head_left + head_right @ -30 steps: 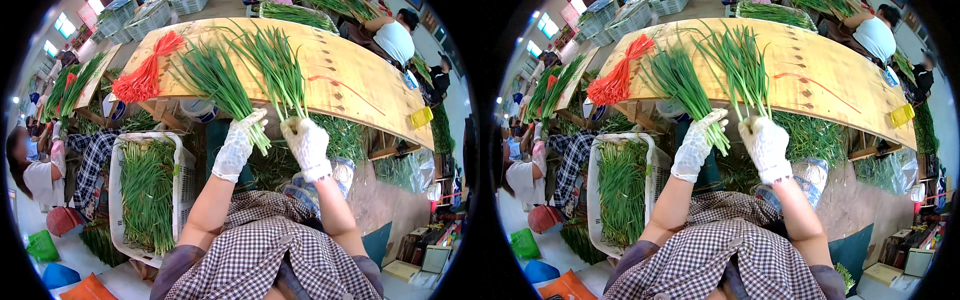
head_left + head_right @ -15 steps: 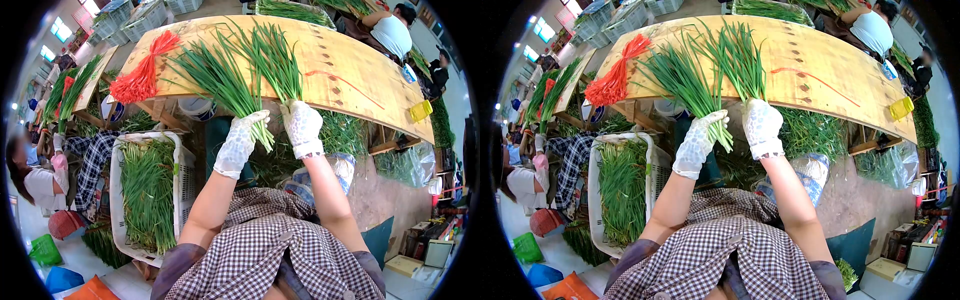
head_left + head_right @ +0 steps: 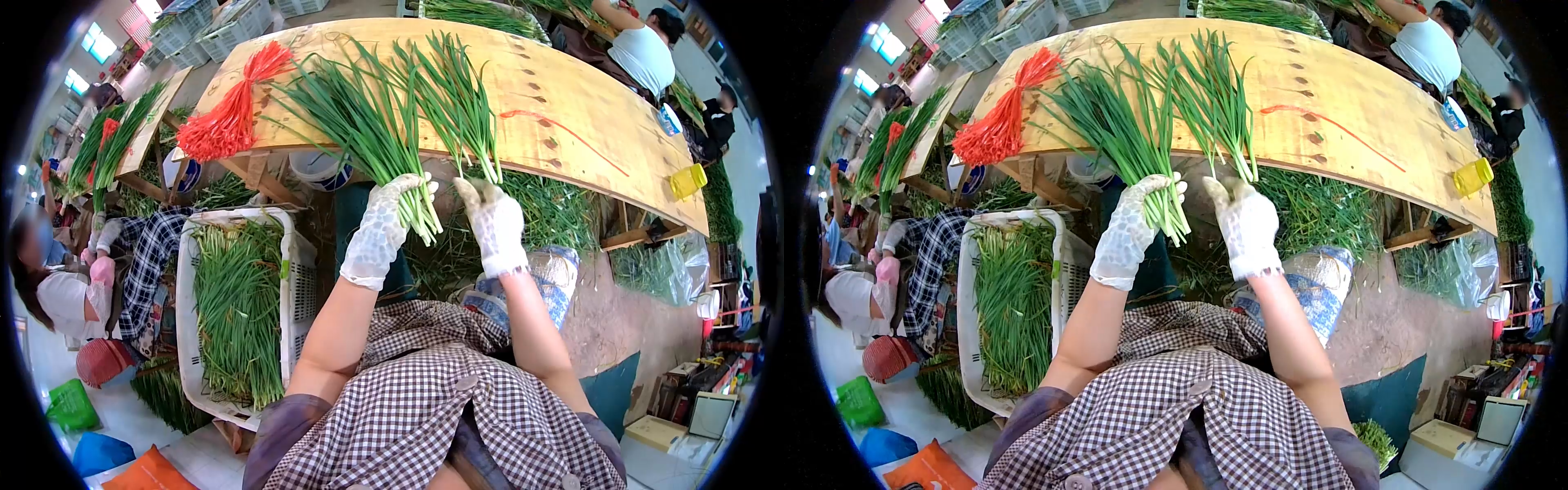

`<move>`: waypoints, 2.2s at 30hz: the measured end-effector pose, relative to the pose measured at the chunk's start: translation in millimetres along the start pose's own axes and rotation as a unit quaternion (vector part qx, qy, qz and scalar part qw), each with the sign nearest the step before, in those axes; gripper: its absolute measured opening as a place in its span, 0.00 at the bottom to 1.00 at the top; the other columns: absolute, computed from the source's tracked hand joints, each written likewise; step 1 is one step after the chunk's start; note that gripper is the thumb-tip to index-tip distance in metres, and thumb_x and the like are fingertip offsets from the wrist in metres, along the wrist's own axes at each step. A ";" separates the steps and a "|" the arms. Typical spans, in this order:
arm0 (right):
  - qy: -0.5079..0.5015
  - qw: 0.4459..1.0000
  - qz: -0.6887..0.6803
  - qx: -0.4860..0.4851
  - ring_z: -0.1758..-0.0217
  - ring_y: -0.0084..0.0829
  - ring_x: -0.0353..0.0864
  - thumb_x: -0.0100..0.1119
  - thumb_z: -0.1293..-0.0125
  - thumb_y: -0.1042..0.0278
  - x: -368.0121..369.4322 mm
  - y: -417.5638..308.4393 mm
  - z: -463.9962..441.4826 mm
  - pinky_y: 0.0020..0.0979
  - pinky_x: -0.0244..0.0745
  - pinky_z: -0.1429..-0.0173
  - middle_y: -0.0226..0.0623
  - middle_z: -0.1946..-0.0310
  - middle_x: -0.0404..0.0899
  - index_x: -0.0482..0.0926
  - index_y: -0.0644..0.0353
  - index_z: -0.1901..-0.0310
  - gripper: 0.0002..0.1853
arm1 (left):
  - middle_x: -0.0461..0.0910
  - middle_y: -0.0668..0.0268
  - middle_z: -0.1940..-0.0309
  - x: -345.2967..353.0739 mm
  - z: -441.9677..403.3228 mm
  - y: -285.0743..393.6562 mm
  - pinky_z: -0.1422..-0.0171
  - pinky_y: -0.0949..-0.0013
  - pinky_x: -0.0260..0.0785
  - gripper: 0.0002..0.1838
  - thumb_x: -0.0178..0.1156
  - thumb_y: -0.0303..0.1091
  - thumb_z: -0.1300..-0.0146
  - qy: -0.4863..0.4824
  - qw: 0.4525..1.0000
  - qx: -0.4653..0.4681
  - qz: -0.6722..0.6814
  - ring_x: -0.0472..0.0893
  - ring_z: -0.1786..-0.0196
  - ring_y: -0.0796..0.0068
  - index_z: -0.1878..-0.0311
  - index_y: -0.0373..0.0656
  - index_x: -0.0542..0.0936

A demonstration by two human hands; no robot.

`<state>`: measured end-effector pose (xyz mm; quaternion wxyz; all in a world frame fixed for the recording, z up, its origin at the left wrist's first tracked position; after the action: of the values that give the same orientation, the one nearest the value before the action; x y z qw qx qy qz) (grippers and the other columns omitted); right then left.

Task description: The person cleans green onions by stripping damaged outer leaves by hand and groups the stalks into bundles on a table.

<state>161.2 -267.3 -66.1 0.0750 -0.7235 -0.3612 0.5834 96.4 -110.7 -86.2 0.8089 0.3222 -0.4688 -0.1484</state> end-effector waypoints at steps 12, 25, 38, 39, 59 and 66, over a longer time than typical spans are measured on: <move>-0.155 0.858 -0.473 0.131 0.61 0.19 0.80 0.63 0.39 0.75 25.4 1.2 13.4 0.23 0.77 0.53 0.35 0.63 0.84 0.81 0.70 0.54 0.12 | 0.83 0.59 0.65 14.8 7.9 -9.3 0.62 0.71 0.76 0.12 0.64 0.21 0.44 0.027 0.997 0.014 -0.078 0.82 0.67 0.71 0.55 0.32 0.80; -0.054 0.994 0.079 -0.060 0.69 0.44 0.84 0.60 0.38 0.56 -32.6 -27.4 -10.0 0.40 0.78 0.65 0.43 0.70 0.83 0.83 0.55 0.63 0.12 | 0.80 0.59 0.65 27.9 17.4 37.9 0.53 0.63 0.78 0.12 0.62 0.24 0.41 -0.068 0.994 0.073 0.040 0.81 0.64 0.66 0.55 0.31 0.76; -0.248 0.857 -0.431 0.135 0.77 0.18 0.77 0.64 0.37 0.67 -25.3 -7.1 19.4 0.20 0.73 0.71 0.29 0.75 0.81 0.83 0.64 0.62 0.09 | 0.82 0.63 0.65 11.9 5.6 -2.3 0.63 0.72 0.76 0.13 0.62 0.26 0.39 -0.016 0.998 0.016 -0.057 0.80 0.67 0.72 0.52 0.31 0.79; -0.299 0.791 -0.511 0.154 0.77 0.20 0.78 0.61 0.35 0.67 -20.0 3.7 24.6 0.20 0.74 0.71 0.30 0.73 0.82 0.82 0.64 0.61 0.09 | 0.82 0.63 0.65 10.0 6.0 -3.9 0.63 0.72 0.76 0.13 0.62 0.26 0.39 -0.016 0.998 0.013 -0.057 0.80 0.67 0.72 0.52 0.31 0.79; -0.180 0.837 -0.502 0.120 0.63 0.16 0.79 0.67 0.41 0.72 -9.6 7.8 17.3 0.20 0.74 0.59 0.34 0.65 0.85 0.84 0.66 0.57 0.11 | 0.83 0.56 0.61 27.5 18.8 -18.6 0.63 0.70 0.78 0.13 0.63 0.18 0.44 0.035 0.997 0.023 -0.062 0.83 0.63 0.67 0.54 0.31 0.77; -0.174 0.916 -0.359 0.033 0.66 0.22 0.81 0.56 0.34 0.72 -6.5 16.8 28.6 0.24 0.76 0.58 0.36 0.67 0.85 0.80 0.68 0.61 0.08 | 0.84 0.57 0.63 30.5 24.0 -13.0 0.65 0.72 0.78 0.14 0.66 0.17 0.47 0.034 0.986 0.037 -0.157 0.85 0.63 0.68 0.56 0.33 0.79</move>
<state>142.4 -292.5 -78.7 0.2392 -0.4290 -0.5849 0.6455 92.5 -146.1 -66.1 0.7784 0.4267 -0.3898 -0.2452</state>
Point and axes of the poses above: each hand's wrist, its own z-axis away from the middle knuckle, its own x-axis out of the palm, y = z × x, the point moved 1 cm from there along -z, towards the middle knuckle
